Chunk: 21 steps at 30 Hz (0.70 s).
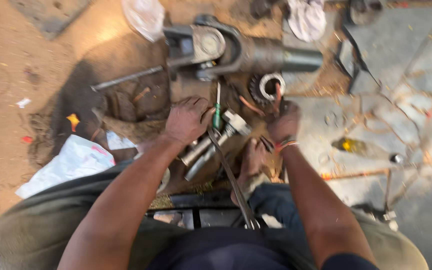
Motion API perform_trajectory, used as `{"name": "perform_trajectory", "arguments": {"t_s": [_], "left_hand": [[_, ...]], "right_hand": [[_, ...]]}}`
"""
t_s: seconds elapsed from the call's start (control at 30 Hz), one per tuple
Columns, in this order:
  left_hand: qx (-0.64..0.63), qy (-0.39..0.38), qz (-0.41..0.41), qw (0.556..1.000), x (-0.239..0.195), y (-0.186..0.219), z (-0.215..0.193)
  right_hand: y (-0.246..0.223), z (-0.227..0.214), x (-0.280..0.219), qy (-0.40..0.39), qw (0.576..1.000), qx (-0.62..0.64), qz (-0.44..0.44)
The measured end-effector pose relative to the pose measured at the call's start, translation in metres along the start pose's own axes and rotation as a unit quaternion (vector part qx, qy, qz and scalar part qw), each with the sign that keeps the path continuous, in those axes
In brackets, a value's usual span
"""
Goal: The person sits on the ground and uses pliers and a hammer to adjust a metal mechanical component. They repeatedly grip the part with pliers while another person strikes it with a hammer, then switch to using a screwdriver to manipulate internal components.
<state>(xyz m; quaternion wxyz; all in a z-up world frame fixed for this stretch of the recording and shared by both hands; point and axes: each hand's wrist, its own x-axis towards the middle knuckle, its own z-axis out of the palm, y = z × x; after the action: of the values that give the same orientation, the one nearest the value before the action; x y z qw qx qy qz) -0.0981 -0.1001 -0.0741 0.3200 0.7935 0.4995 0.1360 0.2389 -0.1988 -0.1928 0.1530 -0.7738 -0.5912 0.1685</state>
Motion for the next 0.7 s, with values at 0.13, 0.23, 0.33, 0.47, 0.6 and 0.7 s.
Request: {"name": "perform_trajectory", "arguments": {"t_s": [0.13, 0.23, 0.33, 0.47, 0.6, 0.7], "left_hand": [[0.012, 0.219, 0.069, 0.973, 0.038, -0.005, -0.042], [0.002, 0.348, -0.028, 0.937, 0.068, -0.008, -0.059], [-0.053, 0.326, -0.06, 0.942, 0.087, 0.008, -0.054], [-0.119, 0.14, -0.018, 0.983, 0.075, 0.088, -0.02], [-0.115, -0.121, -0.051, 0.985, 0.079, 0.119, -0.036], [-0.098, -0.202, -0.04, 0.974, 0.098, 0.11, -0.063]], "right_hand": [[0.025, 0.023, 0.043, -0.082, 0.994, -0.056, 0.038], [0.006, 0.015, 0.046, -0.158, 0.982, 0.053, 0.088], [-0.042, -0.036, 0.05, -0.221, 0.827, 0.443, 0.268], [-0.121, -0.132, 0.089, -0.222, 0.56, 0.778, 0.177], [-0.199, -0.195, 0.111, -0.212, 0.626, 0.75, 0.003], [-0.221, -0.215, 0.131, -0.249, 0.583, 0.77, -0.072]]}}
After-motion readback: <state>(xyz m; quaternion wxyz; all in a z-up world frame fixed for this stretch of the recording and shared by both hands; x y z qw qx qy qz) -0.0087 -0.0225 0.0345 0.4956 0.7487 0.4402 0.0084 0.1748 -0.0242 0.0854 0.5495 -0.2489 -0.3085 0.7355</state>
